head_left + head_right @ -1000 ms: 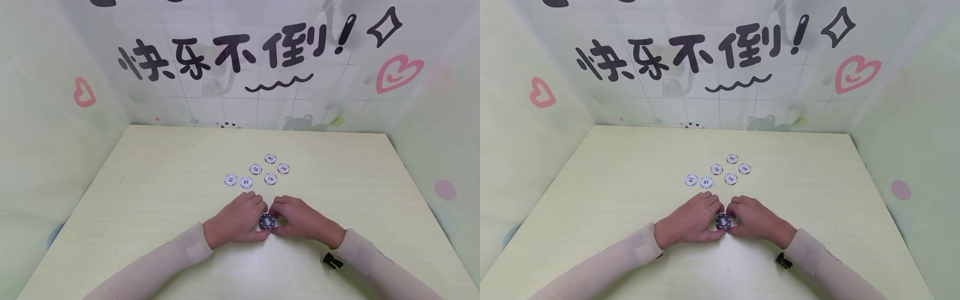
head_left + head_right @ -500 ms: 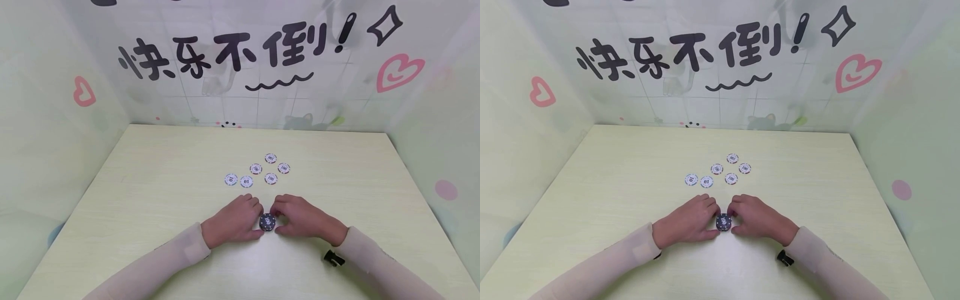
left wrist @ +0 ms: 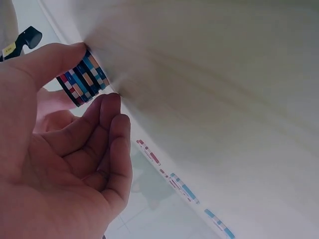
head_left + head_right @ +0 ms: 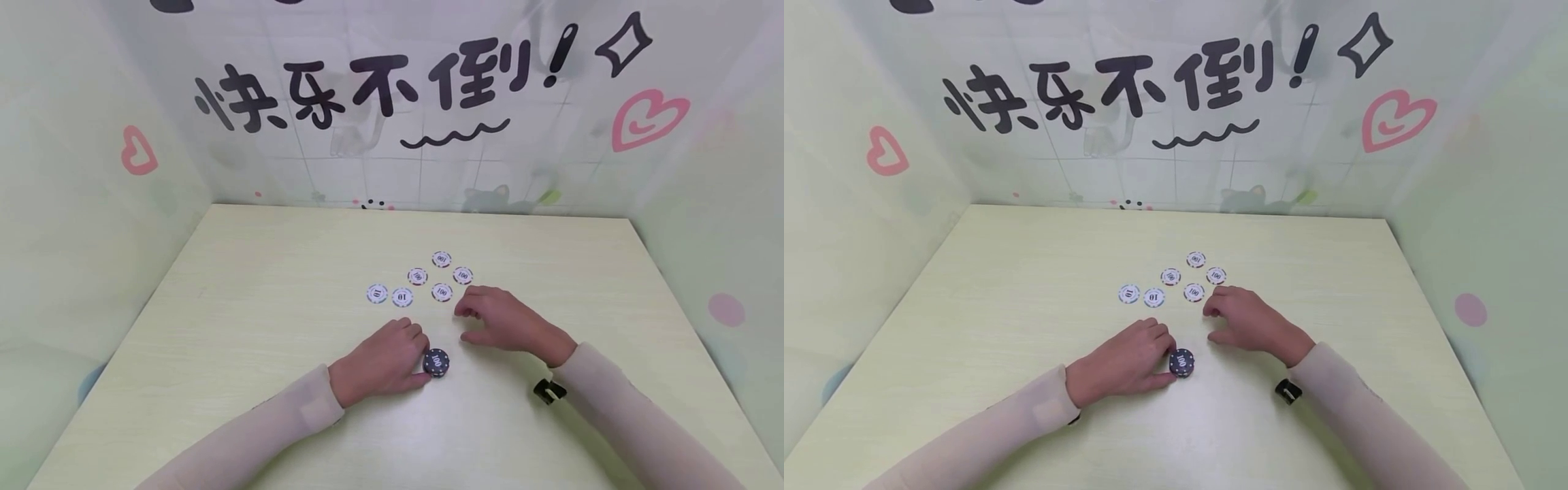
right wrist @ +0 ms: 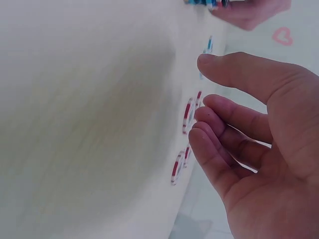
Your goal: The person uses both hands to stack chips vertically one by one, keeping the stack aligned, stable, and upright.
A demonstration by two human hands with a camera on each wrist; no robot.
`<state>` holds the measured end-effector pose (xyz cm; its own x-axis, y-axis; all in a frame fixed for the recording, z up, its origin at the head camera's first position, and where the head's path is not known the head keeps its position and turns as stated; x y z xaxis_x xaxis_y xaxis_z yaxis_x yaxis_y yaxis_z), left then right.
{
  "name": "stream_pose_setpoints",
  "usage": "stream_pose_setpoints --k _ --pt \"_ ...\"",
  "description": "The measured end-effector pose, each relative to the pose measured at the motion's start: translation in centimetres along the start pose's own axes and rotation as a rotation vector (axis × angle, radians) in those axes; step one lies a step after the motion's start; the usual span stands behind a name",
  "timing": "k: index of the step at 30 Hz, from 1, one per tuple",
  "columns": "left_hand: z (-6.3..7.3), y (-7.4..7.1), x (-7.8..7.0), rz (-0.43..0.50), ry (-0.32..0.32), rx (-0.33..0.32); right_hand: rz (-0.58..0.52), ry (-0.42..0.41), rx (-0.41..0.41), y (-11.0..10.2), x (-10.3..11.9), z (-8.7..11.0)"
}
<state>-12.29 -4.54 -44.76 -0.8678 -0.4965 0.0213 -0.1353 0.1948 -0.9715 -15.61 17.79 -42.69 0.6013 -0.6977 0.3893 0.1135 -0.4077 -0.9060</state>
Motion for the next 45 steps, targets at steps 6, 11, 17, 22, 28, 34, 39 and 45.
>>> stream_pose_setpoints --k 6,11,17,22,28,34,39,45 --pt "0.3 -0.2 -0.1 0.001 -0.01 0.014 0.01 0.065 -0.022 -0.3 -1.7 -1.0" --pt "0.6 -0.3 -0.2 0.005 -0.015 0.021 0.004 0.113 -0.069 -0.7 -3.1 -1.7" --pt "0.8 -0.3 -0.2 0.015 -0.016 0.022 0.016 0.145 -0.104 -1.0 -4.6 -2.7" --pt "0.9 -0.4 -0.3 0.01 -0.011 0.017 0.031 0.191 -0.094 -1.1 -5.6 -3.5" --pt "0.8 -0.4 -0.4 0.006 -0.006 0.014 0.033 0.221 -0.09 -1.0 -6.4 -4.3" --pt "0.8 -0.4 -0.4 0.004 -0.006 0.013 0.041 0.236 -0.072 -1.0 -6.8 -4.8" --pt "0.7 -0.3 -0.4 0.003 -0.005 0.013 0.039 0.257 -0.066 -0.9 -7.1 -5.1" --pt "0.7 -0.4 -0.3 0.011 -0.007 0.017 0.018 0.245 -0.092 -0.8 -7.2 -5.1"
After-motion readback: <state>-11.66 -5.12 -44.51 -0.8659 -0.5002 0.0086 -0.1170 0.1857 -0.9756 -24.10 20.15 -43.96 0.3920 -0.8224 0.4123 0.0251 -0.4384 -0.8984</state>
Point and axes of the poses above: each hand's wrist, its own z-axis away from the middle knuckle, its own y-axis out of the palm, x = y × z, the point moved 3 cm from there along -z, towards the middle knuckle, and after that the axes turned 6 degrees about -x, right-handed, at the moved point
